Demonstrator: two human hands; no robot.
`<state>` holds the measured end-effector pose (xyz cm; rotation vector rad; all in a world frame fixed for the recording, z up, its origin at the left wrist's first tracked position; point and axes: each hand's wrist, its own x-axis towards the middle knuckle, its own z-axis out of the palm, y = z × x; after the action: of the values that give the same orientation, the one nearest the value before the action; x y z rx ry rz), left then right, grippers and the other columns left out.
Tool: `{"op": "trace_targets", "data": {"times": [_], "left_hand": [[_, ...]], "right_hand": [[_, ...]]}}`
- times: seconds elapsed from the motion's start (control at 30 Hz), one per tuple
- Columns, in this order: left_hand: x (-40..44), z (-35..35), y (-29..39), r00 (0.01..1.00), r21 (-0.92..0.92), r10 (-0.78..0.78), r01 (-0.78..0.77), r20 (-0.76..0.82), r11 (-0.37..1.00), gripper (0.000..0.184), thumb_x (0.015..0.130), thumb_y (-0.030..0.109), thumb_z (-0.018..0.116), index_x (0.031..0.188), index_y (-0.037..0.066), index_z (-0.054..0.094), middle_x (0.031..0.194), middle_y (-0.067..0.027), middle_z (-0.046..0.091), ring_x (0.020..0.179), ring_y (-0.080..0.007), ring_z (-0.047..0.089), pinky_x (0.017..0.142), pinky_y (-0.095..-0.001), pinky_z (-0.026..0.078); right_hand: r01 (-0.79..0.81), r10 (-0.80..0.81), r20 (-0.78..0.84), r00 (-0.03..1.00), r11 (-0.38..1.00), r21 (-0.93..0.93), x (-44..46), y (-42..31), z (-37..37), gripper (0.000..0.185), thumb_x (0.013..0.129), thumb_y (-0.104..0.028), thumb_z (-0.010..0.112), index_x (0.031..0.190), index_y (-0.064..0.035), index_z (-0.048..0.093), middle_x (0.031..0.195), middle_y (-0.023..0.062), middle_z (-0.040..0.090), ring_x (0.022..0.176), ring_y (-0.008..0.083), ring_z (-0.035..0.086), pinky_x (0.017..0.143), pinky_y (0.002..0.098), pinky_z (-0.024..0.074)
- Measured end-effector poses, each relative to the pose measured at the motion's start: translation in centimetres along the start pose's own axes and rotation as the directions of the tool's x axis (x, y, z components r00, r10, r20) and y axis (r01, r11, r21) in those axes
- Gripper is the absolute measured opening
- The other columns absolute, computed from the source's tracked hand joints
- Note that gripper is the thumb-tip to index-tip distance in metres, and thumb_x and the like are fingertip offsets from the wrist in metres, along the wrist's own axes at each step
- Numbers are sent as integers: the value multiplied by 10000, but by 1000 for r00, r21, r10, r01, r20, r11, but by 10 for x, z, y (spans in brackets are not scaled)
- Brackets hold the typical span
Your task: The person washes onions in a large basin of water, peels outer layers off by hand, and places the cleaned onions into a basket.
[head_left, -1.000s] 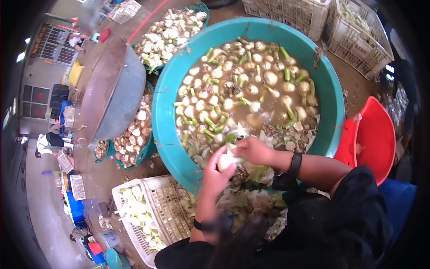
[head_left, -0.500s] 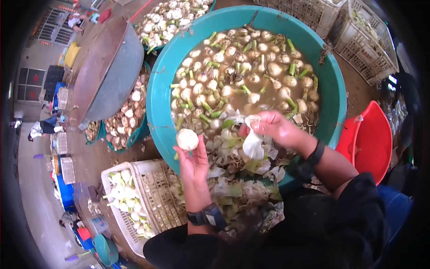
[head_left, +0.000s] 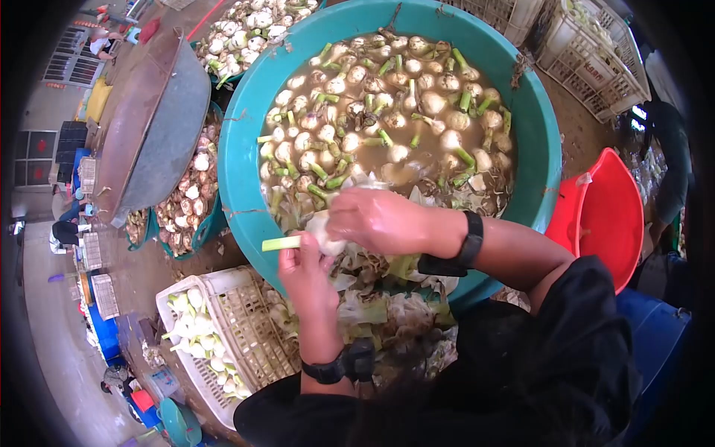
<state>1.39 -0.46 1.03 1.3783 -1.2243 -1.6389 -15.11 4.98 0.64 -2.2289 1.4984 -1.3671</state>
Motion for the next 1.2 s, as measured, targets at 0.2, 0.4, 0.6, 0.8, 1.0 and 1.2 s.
{"op": "trace_targets", "data": {"times": [0.2,0.4,0.6,0.8,1.0,1.2], "left_hand": [[20,-33,-2,906,-409,-414,414,94,813,460,829,460,525,1134,119,483,1021,-49,574,885,-181,546,711,-349,481],[16,-39,-18,977,-377,-178,122,-116,918,352,902,417,410,888,71,473,920,-98,556,825,-217,575,715,-361,478],[-12,-49,-12,955,-261,209,-260,-208,929,381,901,364,426,943,-12,475,916,-121,552,828,-213,570,758,-337,485],[-37,-198,22,530,685,659,-185,-534,704,279,867,263,466,1028,36,480,952,-95,556,893,-218,548,783,-346,476],[-27,-145,-3,911,-460,135,-320,-391,828,239,906,253,426,1087,100,456,818,-12,487,762,-126,490,673,-238,437],[-5,27,11,980,-139,-188,197,71,971,511,881,449,416,1180,35,386,880,-69,506,715,-142,525,632,-260,437]], "right_hand": [[-258,349,71,934,801,-539,-68,41,-18,127,653,-35,537,779,-40,540,790,90,514,784,235,541,659,314,486],[-458,686,571,451,727,-512,-38,23,-38,301,725,-130,561,1009,-32,548,1007,156,562,915,293,560,769,362,464],[-603,411,501,762,733,316,-4,-20,28,468,822,-355,550,1144,-25,474,999,195,572,901,315,575,787,390,451],[-874,877,-225,426,334,-351,-37,127,18,327,768,-306,557,955,-38,575,858,132,628,845,285,596,784,414,448],[-867,872,-58,486,472,-162,-68,171,55,285,754,-223,589,931,0,590,898,173,624,863,299,601,696,373,486],[-631,788,153,597,342,696,2,4,26,156,813,-107,567,853,44,560,677,72,573,581,122,531,501,271,443]]}}
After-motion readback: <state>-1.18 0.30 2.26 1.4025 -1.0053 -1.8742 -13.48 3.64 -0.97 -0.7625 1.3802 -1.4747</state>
